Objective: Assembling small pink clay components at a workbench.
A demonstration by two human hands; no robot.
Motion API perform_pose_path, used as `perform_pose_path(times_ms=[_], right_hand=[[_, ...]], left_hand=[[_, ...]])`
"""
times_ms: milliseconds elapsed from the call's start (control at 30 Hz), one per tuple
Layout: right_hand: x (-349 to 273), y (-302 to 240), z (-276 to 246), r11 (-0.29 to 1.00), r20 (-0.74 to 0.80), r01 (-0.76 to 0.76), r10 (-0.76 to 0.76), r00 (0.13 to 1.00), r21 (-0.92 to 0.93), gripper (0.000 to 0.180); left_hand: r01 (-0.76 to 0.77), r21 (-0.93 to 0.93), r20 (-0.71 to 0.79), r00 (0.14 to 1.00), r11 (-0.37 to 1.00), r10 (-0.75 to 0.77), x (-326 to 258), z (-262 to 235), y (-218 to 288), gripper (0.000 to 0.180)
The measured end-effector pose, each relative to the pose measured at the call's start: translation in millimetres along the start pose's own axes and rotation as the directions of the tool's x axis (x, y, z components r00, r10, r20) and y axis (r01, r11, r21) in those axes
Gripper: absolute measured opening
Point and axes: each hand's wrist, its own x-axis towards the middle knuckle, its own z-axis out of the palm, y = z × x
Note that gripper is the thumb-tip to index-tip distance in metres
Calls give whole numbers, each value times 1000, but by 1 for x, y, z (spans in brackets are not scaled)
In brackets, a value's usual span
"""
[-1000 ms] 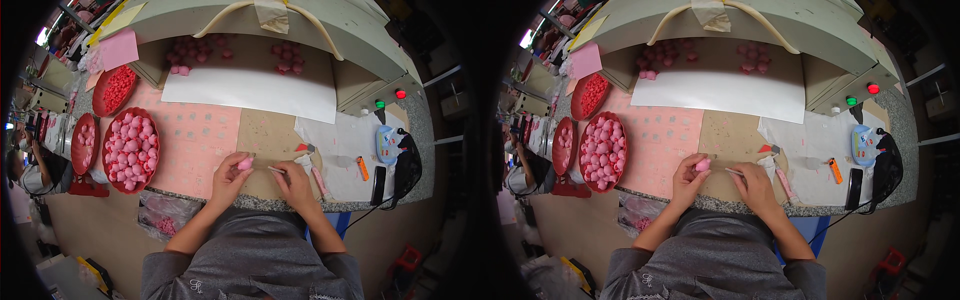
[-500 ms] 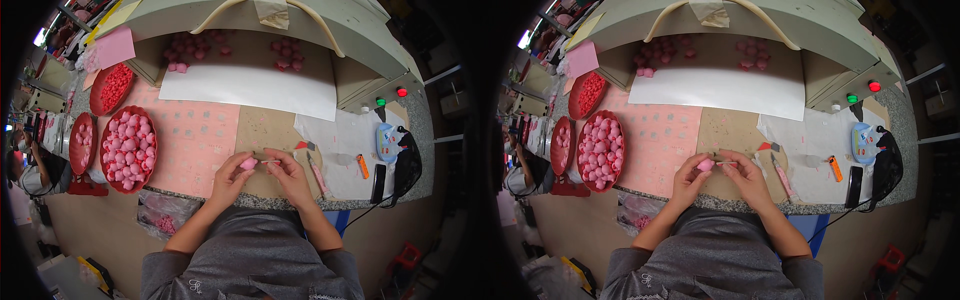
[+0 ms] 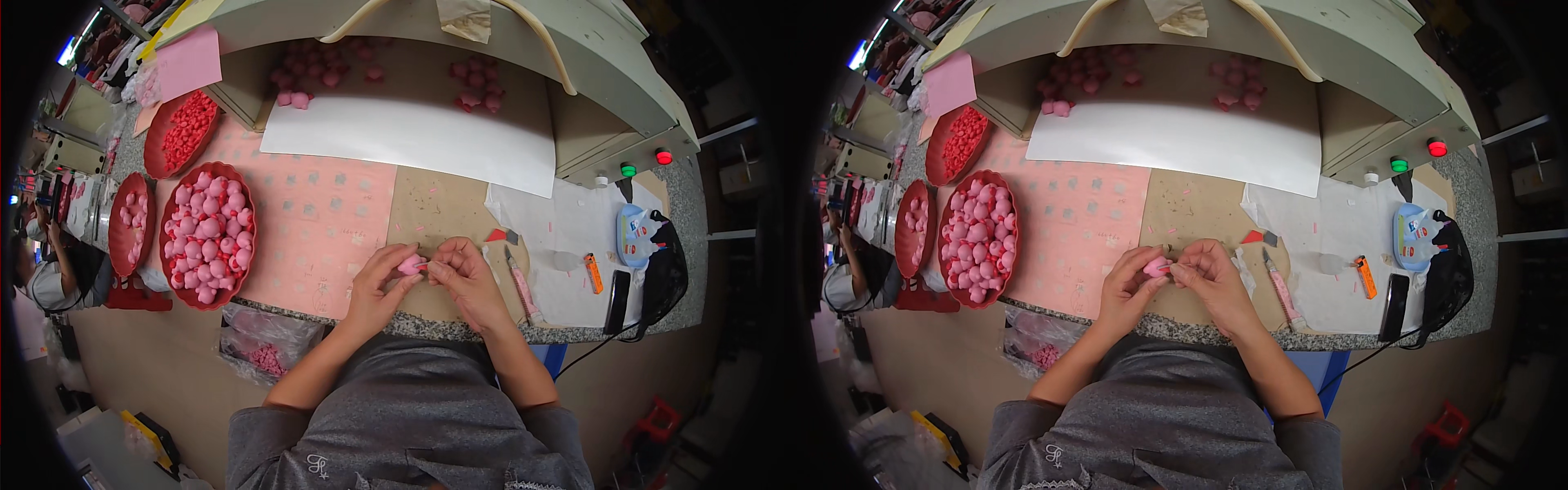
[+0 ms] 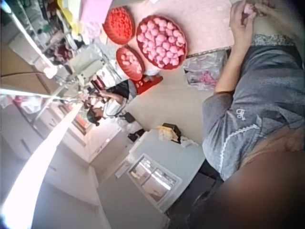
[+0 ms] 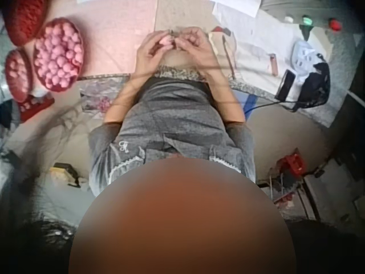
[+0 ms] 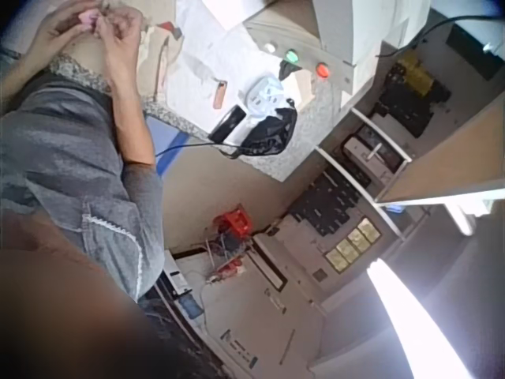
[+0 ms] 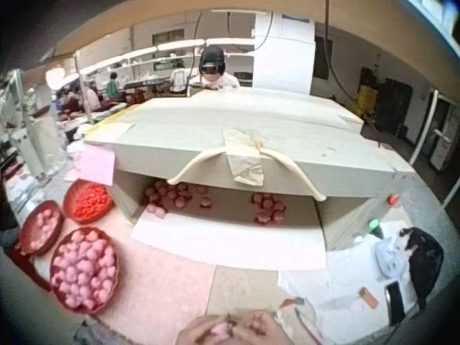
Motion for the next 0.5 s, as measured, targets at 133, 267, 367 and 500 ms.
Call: perform_pose_path(times_ms=[133, 267, 367, 500], right_hand=[[1, 2, -1, 999, -25, -45, 45, 999, -2, 23], [2, 0, 2, 999, -25, -46, 47, 999, 17, 24], [2, 0, 2, 1000, -20, -27, 26, 999, -12, 24], [2, 2, -4, 999, -41, -52, 52, 998, 11, 23]], left_hand=[[5, 38, 5, 1000, 999, -6, 0, 0, 0, 41], [8, 37, -1, 1000, 999, -8, 1, 0, 1, 41], [-3, 90, 11, 1000, 996, 2, 1, -1, 0, 41], [-6, 113, 6, 1000, 994, 6, 2, -1, 1, 40]])
